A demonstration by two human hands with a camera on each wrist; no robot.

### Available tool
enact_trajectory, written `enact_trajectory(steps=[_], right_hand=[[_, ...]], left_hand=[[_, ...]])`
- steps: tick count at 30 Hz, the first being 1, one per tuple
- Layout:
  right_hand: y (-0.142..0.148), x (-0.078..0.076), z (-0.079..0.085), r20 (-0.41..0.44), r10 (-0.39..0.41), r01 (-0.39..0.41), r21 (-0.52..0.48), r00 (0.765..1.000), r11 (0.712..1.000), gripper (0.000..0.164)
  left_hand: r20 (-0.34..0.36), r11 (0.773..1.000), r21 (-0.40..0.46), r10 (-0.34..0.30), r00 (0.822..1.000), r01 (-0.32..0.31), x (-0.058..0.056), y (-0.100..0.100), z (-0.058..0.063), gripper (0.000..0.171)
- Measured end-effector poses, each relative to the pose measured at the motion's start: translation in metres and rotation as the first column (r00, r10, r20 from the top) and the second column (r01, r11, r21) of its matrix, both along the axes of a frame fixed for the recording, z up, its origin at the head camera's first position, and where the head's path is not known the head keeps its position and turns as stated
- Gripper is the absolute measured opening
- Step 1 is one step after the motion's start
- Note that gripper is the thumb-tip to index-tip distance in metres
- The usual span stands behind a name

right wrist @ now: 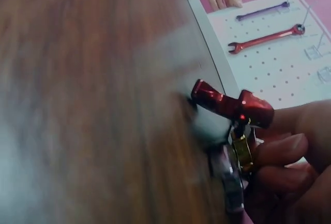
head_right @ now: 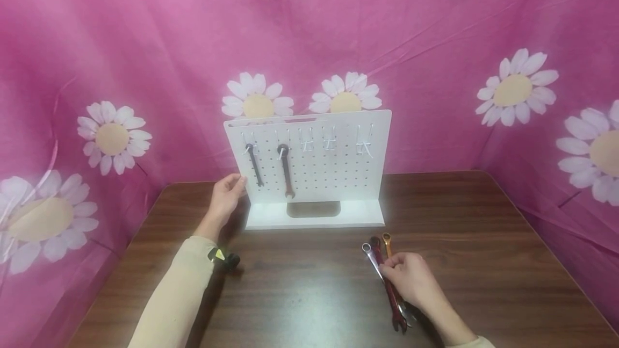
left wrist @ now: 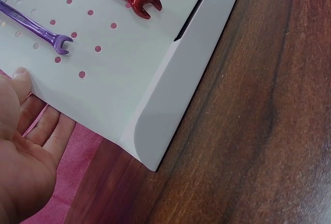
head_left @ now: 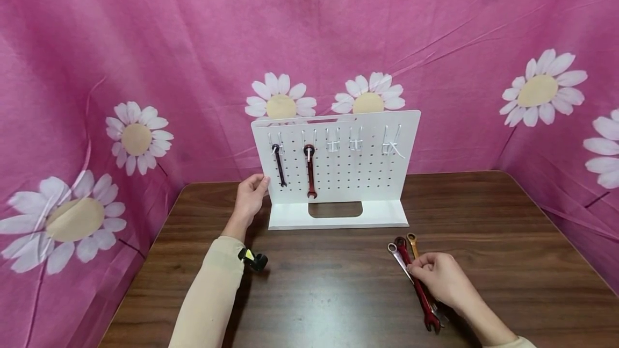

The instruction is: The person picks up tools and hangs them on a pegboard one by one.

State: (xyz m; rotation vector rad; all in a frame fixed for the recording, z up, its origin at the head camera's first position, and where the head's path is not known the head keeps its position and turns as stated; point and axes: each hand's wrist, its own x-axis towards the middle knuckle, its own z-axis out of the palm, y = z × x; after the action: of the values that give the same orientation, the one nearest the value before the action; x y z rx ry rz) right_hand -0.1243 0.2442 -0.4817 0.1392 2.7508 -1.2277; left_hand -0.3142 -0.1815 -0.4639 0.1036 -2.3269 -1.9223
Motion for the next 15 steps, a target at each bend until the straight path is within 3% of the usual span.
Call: enact_trajectory(steps=[6, 15], right_hand=[[0.005, 0.004, 0.003, 0.048, 0.006, 0.000, -0.122, 0.999, 0.993, 0.014], [0.008, 0.006, 0.014, -0.025, 0.001, -0.002, -0.074, 1.000, 0.997, 0.012]], left_hand=[[-0.005, 1.000, 0.001, -0.008, 1.000, 0.008, 0.001, 0.000, 0.000, 0.030], [0.010, 1.000, -0.002, -0.008, 1.000, 0.008, 0.001, 0.001, 0.002, 0.031]])
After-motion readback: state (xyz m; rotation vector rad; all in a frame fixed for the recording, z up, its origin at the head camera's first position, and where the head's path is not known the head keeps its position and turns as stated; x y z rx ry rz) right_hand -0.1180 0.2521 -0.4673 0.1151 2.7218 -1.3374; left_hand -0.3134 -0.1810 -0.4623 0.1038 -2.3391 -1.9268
